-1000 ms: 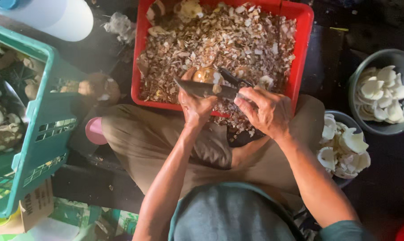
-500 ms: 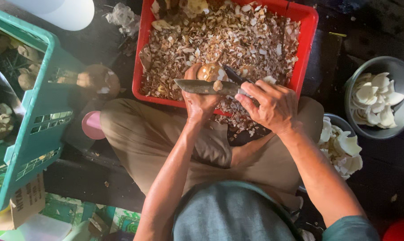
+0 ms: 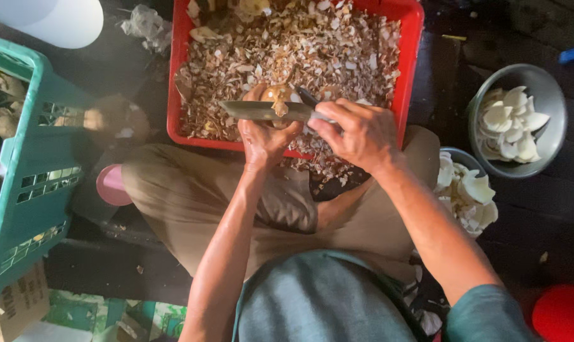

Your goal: The person sits cross-legged and uses a knife to peel the husk from coconuts. They scrape the surface, remove the outer layer, and place the peeled coconuts into a nearby container.

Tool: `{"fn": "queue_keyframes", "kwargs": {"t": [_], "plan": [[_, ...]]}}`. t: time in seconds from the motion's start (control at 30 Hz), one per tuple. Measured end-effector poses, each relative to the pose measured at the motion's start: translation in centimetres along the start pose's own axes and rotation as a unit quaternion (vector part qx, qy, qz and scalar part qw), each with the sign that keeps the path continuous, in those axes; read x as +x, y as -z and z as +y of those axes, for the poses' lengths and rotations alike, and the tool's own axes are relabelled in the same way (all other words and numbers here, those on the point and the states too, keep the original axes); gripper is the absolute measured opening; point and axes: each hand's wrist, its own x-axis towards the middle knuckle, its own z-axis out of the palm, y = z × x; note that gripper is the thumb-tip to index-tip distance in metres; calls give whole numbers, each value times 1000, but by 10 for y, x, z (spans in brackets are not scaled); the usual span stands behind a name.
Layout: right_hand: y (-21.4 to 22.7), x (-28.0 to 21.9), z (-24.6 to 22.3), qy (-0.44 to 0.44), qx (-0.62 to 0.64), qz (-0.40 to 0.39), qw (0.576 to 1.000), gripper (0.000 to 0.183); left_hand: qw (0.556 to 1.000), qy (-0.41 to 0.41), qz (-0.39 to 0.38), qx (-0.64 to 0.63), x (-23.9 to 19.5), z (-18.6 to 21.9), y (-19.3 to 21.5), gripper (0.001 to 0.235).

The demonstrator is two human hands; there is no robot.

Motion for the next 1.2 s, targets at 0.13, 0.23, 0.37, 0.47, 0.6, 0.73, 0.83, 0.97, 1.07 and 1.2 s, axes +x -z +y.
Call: {"fn": "queue_keyframes", "kwargs": {"t": [0.13, 0.23, 0.37, 0.47, 0.6, 0.73, 0.83, 0.97, 1.07, 1.2], "plan": [[6, -4, 3, -39, -7, -13, 999, 23, 997, -55, 10, 60, 4, -6, 6, 87], [-1, -7, 3, -48, -6, -1, 999, 21, 998, -4, -34, 51, 9, -7, 3, 87], [-9, -4, 5, -25, 18, 24, 999, 23, 997, 10, -37, -71, 14, -1, 6, 76], [0, -6, 17, -3, 0, 15, 1000, 24, 996, -11, -78, -44, 13, 7, 6, 58], [-11, -8, 19, -17, -22, 7, 1000, 25, 997, -63, -50, -22, 11, 10, 9, 61], [-52, -10, 14, -161, 69, 32, 984, 29, 994, -56, -42, 79, 15, 11, 6, 63], [-71, -19, 26, -262, 147, 18, 954, 33, 984, -125, -14, 125, 9, 9, 8, 77], [-61, -24, 40, -193, 231, 92, 949, 33, 983, 18, -127, -133, 13, 10, 25, 100], [-38, -32, 33, -226, 131, 26, 965, 25, 971, -158, -28, 175, 13, 15, 26, 110], [-18, -37, 9, -215, 62, -34, 974, 26, 987, -73, -6, 141, 2, 16, 13, 83]]}}
